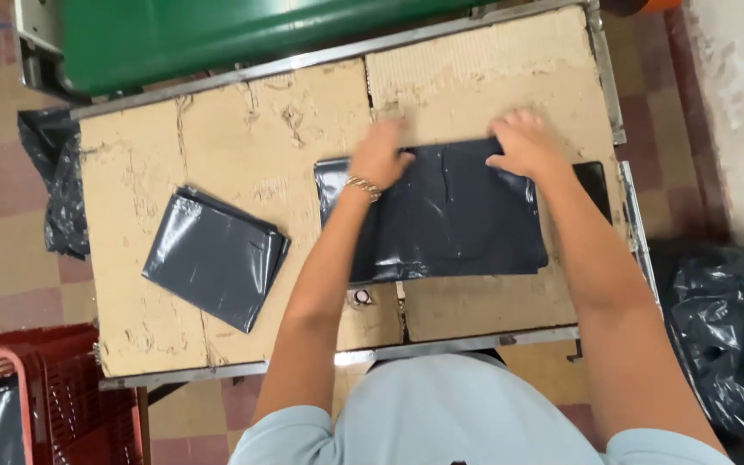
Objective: Folding large plastic bags into smaller rectangles and organizing them into a plastic crate at a factory workstation.
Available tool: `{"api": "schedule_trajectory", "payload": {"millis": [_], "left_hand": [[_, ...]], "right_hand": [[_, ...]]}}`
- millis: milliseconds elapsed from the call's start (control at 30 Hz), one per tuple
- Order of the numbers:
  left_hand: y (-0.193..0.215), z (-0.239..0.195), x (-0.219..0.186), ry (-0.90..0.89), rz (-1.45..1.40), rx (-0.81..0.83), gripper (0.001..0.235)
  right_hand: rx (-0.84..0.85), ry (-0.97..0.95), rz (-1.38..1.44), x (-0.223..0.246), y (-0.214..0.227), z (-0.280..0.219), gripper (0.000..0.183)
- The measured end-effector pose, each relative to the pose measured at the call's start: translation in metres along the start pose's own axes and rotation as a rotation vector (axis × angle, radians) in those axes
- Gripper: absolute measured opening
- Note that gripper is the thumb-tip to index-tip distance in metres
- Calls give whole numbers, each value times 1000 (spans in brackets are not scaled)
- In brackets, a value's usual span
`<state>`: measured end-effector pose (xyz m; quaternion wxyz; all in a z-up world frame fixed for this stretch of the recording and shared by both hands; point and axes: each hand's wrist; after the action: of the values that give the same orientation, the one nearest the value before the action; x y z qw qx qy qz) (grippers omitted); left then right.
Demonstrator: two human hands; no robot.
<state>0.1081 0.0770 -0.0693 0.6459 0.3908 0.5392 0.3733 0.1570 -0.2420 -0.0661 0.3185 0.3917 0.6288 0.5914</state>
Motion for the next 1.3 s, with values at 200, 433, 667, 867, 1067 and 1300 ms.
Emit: {"api": "schedule_trajectory", "payload": {"millis": [200,433,667,867,1067,1300], "left_hand": [[-33,54,10,58,-462,593,58],[21,-8,90,278,206,386,54],[10,-97,-59,59,149,96,71],[40,-167,-26,188,62,256,93],[-21,-247,21,-515,254,-180,26],[33,-163,-55,-571,-230,641,51]], "right_hand": [[333,33,31,4,36,27,39],[-81,-47,-147,-27,-40,28,40],[-377,180,134,177,10,-10,49],[-259,-35,-73,85,-7,-40,61],[-205,287,94,179,-10,-128,80],[-272,395,506,215,-52,-227,67]]}}
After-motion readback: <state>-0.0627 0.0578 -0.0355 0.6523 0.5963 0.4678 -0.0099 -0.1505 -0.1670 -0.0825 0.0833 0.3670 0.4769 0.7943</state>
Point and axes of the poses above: each hand's wrist, its own z-axis towards the middle knuckle, its own y-axis out of the back of the hand, x = y × z, and after that the axes turned 5 degrees about -z, right-handed
